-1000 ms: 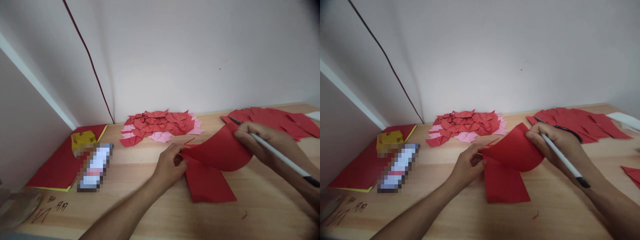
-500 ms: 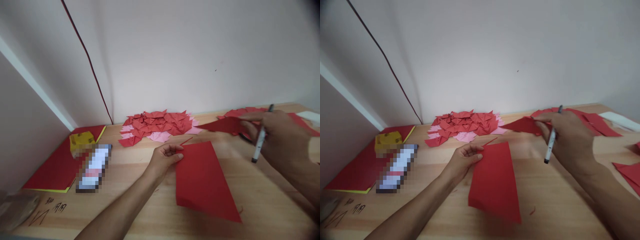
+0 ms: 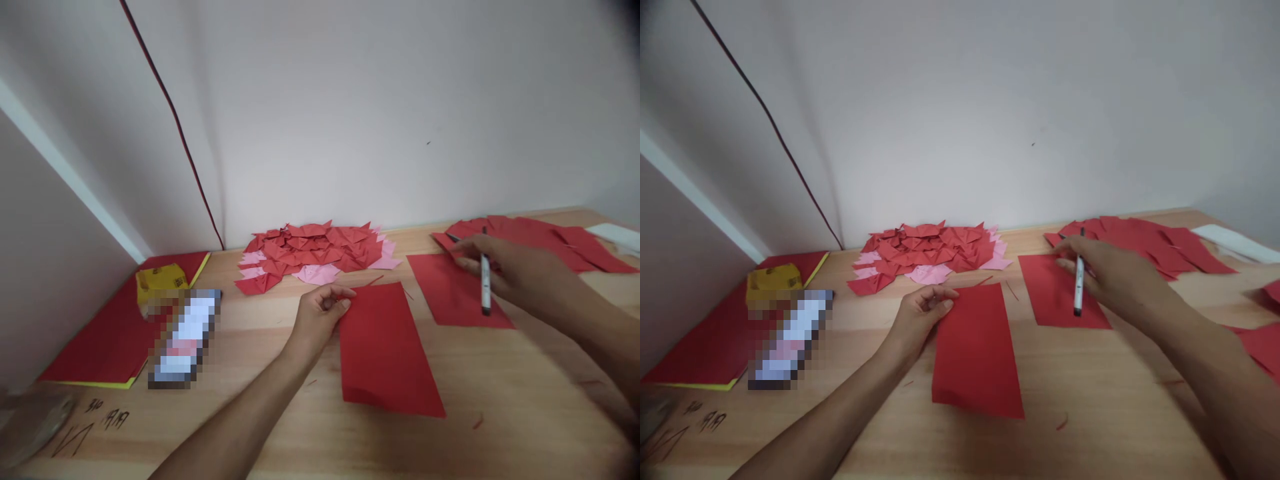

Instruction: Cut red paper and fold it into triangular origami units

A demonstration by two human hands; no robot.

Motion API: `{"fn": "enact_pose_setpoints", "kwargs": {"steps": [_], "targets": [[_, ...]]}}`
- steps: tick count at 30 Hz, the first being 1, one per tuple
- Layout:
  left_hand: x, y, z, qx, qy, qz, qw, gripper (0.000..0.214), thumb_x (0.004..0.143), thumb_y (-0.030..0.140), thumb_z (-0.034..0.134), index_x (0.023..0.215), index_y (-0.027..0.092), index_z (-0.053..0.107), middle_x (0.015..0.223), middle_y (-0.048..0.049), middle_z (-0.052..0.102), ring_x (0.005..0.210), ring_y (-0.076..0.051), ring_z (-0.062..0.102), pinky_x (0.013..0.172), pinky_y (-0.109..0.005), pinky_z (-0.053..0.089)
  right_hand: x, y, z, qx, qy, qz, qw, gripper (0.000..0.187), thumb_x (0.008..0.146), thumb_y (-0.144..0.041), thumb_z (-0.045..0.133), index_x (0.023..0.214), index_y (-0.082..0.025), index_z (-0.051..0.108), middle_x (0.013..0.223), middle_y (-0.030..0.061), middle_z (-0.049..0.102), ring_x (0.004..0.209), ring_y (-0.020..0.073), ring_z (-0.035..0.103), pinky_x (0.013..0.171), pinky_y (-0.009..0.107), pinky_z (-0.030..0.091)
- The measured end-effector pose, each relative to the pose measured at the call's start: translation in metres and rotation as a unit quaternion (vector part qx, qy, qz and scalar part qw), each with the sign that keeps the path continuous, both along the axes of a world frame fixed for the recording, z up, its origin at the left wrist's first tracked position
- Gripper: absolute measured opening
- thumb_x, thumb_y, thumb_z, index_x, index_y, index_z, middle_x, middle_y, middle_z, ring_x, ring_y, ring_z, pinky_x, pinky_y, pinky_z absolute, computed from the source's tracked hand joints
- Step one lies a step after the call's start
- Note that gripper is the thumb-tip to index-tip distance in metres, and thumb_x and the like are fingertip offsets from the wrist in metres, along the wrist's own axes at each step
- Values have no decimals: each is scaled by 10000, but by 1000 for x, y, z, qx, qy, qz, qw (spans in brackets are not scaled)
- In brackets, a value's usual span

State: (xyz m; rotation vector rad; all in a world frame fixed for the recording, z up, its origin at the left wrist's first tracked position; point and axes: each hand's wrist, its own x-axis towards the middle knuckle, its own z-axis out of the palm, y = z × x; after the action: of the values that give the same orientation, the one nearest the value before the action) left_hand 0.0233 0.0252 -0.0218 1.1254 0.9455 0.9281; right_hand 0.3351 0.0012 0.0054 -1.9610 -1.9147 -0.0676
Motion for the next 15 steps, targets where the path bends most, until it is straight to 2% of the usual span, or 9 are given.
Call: {"fn": "enact_pose_setpoints", "kwargs": {"steps": [4,7,11,13,15], "targets": [[1,0,0,14,24,6,1000,163,713,218,666,857,141,674,680,-10,604,569,-85,501,547,-197,361,23,8,2,-29,-38,-116,992,239,767,-308,505,966,-224,608,926,75,676,775,231,611,593,287,410],[1,0,-2,21,35,5,999,155,720,217,647,856,147,671,670,-8,598,550,-87,487,532,-200,346,38,8,5,-26,-70,-144,987,215,700,-201,484,848,-190,640,834,116,631,678,241,564,548,305,368],[2,0,-4,22,48,-2,999,153,720,228,643,851,154,670,631,0,580,517,-86,465,509,-201,324,45,8,1,-31,-98,-86,991,207,682,-153,470,729,-205,665,732,87,576,650,216,513,547,294,333],[1,0,-4,25,49,-2,998,153,723,236,643,851,156,672,631,0,578,521,-88,465,510,-201,323,42,11,-5,-30,-104,-42,993,231,697,-158,471,734,-226,689,775,84,602,714,226,526,569,297,336],[1,0,-4,31,49,-2,998,154,726,238,643,853,157,676,642,-4,582,536,-91,471,516,-201,328,35,13,-12,-15,-97,-8,995,276,740,-165,454,798,-246,711,901,78,650,807,233,551,602,299,352]]}}
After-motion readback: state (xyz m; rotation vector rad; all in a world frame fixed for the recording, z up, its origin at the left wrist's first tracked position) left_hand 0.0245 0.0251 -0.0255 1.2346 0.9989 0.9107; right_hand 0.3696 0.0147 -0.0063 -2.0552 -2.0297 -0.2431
